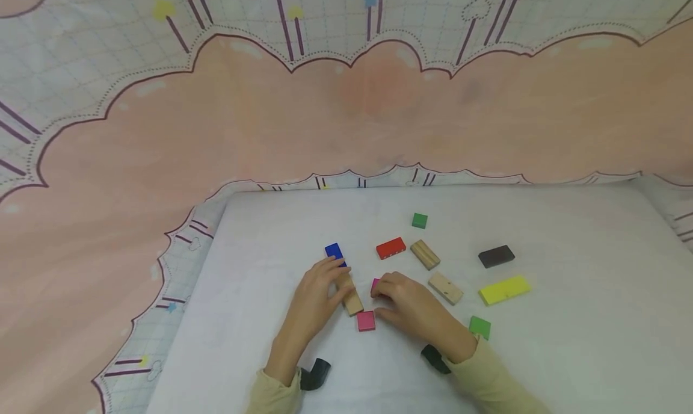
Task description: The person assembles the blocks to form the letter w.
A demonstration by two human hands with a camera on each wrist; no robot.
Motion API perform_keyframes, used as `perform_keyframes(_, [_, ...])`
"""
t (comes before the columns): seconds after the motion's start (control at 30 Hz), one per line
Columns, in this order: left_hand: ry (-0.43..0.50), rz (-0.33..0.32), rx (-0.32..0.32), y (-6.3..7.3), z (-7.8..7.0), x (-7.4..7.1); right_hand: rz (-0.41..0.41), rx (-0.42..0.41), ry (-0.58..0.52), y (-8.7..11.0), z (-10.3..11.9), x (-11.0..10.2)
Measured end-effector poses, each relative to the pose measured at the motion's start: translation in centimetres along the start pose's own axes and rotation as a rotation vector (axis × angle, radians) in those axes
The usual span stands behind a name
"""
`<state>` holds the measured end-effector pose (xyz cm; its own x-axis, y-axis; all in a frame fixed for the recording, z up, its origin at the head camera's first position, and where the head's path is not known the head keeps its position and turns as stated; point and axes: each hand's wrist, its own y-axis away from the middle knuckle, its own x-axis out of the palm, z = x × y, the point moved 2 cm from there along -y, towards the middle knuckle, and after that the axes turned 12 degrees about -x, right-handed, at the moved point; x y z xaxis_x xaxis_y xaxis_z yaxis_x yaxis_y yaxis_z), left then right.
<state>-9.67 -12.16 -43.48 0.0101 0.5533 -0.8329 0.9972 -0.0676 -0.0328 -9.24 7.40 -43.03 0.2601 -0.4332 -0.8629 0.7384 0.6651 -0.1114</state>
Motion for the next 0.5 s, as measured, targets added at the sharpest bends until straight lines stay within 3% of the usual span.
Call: perform_keyframes(0.5, [-0.015, 0.026, 0.084, 2.5, 0.7, 0.4, -0.048, 0.026, 0.055, -0.3, -1.1, -0.5])
